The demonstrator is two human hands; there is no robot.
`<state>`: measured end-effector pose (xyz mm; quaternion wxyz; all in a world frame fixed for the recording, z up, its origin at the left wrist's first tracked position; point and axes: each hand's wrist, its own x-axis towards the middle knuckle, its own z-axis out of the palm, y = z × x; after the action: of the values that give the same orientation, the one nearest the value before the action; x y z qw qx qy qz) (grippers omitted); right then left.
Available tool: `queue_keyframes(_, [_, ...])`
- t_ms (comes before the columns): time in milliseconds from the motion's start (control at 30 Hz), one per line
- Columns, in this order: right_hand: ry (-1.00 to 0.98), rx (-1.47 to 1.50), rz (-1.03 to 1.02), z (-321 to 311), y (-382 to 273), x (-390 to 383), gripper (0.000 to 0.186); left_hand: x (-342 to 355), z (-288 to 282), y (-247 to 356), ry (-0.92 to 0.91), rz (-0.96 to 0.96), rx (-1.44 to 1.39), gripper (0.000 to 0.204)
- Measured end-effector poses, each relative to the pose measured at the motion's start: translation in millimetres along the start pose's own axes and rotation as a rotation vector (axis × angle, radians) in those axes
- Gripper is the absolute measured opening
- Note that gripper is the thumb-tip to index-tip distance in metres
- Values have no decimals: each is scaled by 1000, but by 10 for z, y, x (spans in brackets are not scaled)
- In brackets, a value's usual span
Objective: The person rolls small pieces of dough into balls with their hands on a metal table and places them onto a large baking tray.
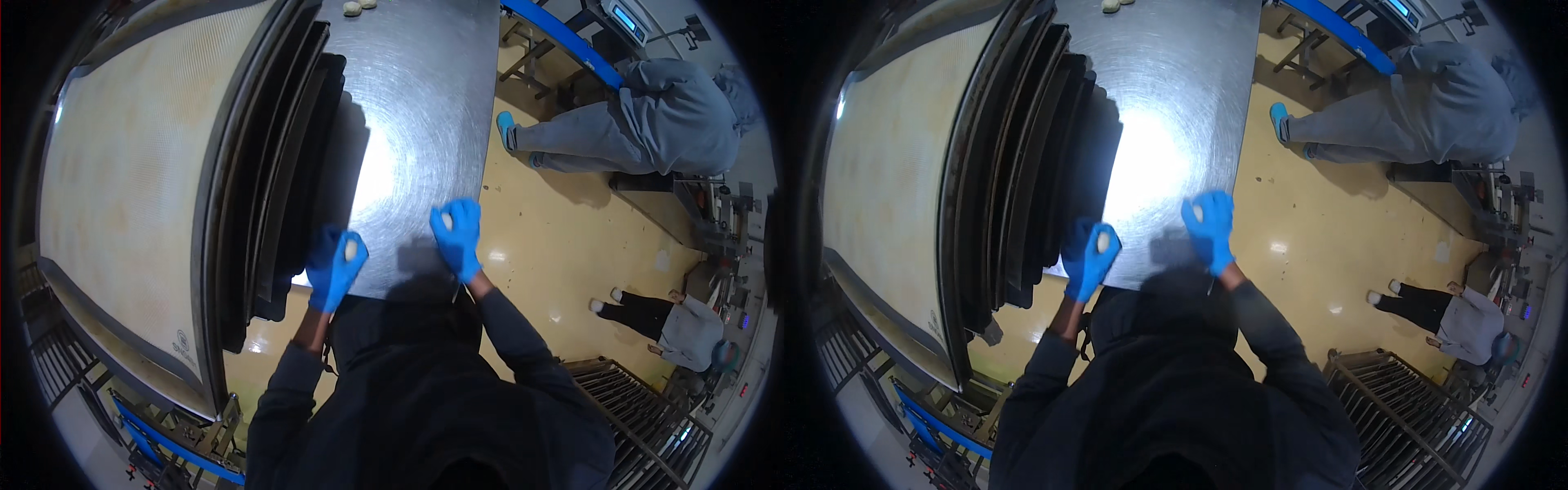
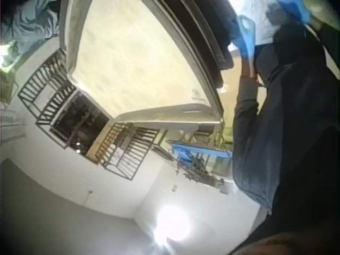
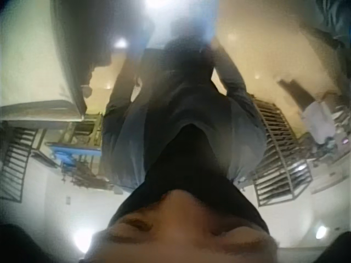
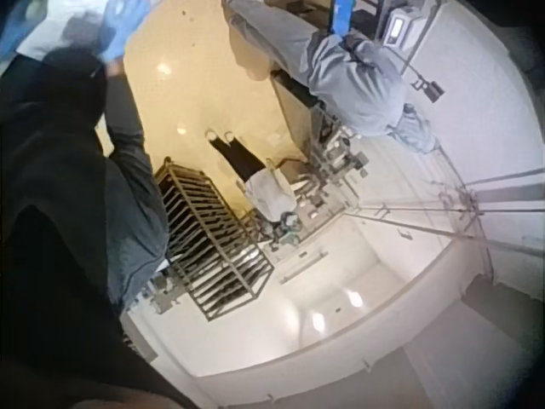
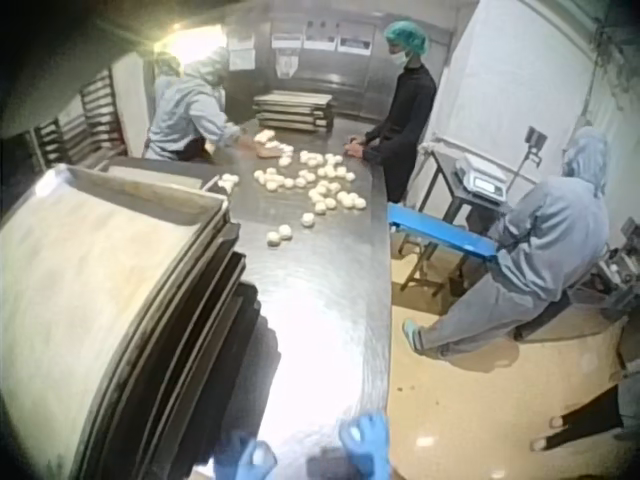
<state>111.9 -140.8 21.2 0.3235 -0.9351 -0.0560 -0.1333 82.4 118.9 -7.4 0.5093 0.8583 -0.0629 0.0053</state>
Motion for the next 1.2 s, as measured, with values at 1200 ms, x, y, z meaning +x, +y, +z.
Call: queue_keyframes(1200, [-85, 201, 381, 4, -296, -626, 80, -94, -41, 324, 22, 49, 67, 69])
